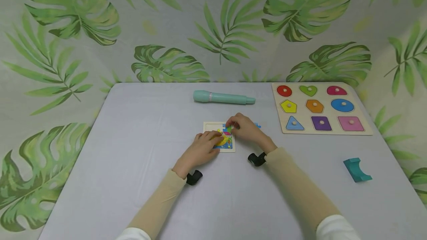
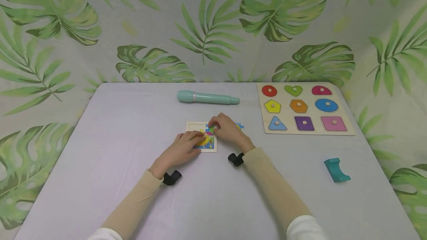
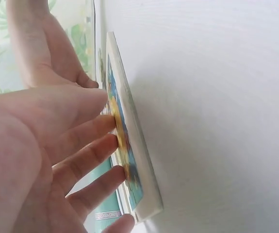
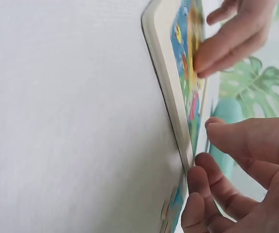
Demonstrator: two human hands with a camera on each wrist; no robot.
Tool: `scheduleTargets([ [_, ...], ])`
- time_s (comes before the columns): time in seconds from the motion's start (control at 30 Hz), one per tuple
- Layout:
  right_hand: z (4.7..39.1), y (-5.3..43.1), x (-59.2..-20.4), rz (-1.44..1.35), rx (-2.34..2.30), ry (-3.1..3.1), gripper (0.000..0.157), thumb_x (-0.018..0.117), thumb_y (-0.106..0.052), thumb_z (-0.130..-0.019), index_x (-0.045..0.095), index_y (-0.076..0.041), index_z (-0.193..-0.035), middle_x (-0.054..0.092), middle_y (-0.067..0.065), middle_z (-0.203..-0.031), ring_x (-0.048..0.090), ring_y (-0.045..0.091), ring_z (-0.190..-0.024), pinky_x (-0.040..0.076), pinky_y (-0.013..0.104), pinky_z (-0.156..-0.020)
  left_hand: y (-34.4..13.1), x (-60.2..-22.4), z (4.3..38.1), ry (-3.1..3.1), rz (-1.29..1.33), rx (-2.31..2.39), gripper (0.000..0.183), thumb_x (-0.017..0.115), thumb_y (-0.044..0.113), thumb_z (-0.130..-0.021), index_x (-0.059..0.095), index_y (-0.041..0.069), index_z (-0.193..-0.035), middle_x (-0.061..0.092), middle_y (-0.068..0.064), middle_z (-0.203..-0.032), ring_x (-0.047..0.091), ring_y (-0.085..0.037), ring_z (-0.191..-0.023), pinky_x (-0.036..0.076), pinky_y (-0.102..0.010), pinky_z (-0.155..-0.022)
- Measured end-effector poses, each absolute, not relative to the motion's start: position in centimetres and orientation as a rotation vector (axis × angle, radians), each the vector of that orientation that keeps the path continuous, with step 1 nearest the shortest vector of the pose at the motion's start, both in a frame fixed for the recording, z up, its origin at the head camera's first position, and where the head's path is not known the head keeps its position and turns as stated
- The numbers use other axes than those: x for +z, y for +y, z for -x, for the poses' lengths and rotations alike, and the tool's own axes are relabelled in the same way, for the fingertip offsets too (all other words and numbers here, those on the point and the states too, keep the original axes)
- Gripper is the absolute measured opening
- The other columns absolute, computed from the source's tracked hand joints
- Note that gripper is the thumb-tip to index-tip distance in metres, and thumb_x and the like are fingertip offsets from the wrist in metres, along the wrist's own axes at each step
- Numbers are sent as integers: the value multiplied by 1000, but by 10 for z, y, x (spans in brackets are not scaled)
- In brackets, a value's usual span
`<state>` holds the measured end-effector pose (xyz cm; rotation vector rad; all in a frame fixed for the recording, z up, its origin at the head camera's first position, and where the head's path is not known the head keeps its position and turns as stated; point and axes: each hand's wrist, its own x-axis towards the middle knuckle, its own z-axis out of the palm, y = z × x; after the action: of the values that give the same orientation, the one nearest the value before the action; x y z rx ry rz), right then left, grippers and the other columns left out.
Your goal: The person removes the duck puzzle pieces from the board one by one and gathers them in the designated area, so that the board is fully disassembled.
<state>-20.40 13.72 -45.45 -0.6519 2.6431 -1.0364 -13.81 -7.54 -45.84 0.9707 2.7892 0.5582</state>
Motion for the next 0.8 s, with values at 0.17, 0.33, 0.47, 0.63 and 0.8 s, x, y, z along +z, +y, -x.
scheduleTargets([
  [0.17,205,127,-457,654,-978,2660,18,61,4,-83,69,-6,-97,51,10,-99,47,22,-83,42,32,-74,-75,-457,137,2790,-1002,553,41,59,19,-95,55,12,-136,45,-8,-139,39,-27,-127,34,-50,-99],
  [0.33,204,123,-456,638,-978,2660,20,59,7,-81,68,-6,-93,49,11,-99,46,22,-81,40,31,-71,-74,-457,136,2781,-1005,539,43,57,19,-96,52,10,-138,42,-8,-143,37,-28,-128,33,-52,-100],
  [0.47,203,123,-456,643,-994,2663,22,54,8,-80,67,-5,-91,49,13,-104,46,23,-84,40,33,-74,-73,-458,136,2765,-1000,554,44,57,19,-97,50,9,-139,42,-6,-145,36,-28,-129,32,-53,-100],
  [0.63,203,122,-453,706,-984,2686,25,51,10,-80,66,-4,-94,54,14,-104,49,27,-88,43,38,-79,-73,-460,137,2764,-995,550,45,57,20,-97,50,9,-140,43,-5,-144,36,-27,-130,32,-52,-101],
  [0.8,204,122,-452,685,-995,2685,30,53,9,-83,63,-4,-108,55,13,-101,51,26,-88,45,38,-79,-73,-459,138,2757,-990,561,45,58,19,-96,50,9,-140,43,-5,-144,36,-27,-130,32,-52,-101],
])
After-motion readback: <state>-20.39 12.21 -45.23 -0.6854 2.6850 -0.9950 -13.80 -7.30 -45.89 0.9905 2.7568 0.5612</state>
